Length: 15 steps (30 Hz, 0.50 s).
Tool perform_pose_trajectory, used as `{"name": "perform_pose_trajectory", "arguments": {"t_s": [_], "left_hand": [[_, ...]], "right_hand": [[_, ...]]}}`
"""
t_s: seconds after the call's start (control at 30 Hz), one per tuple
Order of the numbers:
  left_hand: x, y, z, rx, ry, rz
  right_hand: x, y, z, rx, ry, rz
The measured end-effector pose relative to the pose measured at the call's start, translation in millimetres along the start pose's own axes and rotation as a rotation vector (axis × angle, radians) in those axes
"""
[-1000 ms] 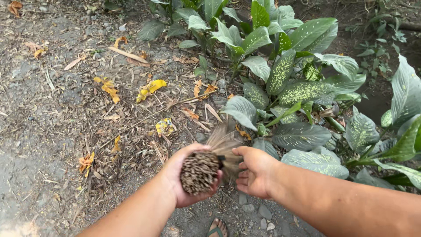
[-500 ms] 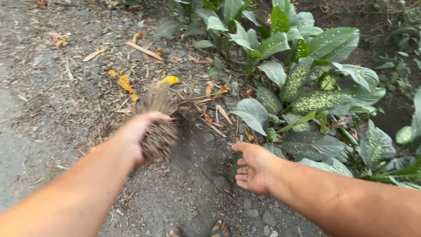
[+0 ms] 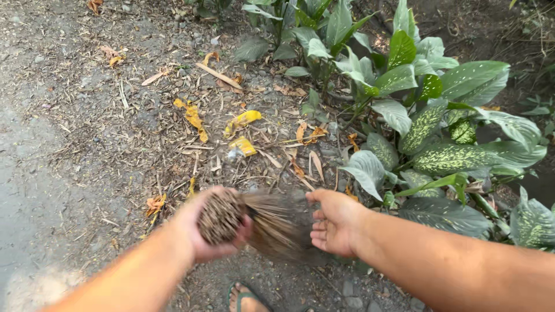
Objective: The person sweeps dry leaves and debris on a dirt path using a handheld broom made of sticks.
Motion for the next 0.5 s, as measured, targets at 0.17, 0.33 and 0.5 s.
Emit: {"name": "perform_pose_trajectory", "arguments": {"t_s": [0.17, 0.33, 0.5], "left_hand": [[28, 104, 14, -0.243, 0.122, -0.203], [39, 115, -3, -0.521, 0.202, -0.294], [36, 67, -12, -0.413, -0.074, -0.383]], "right_hand": [[1, -12, -24, 0.013, -0.021, 0.018], [-2, -20, -48, 0.030, -0.033, 0.030], [-14, -23, -68, 0.078, -0.074, 0.001]]}}
Point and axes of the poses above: each hand's wrist, its own x-axis away from the middle knuckle, its own z-axis out of the back of the hand, y = z × x, the point moved 1 cm from there along -x, towards the middle knuckle, and after that the axes turned 8 degrees about -y, right-handed, at the moved point
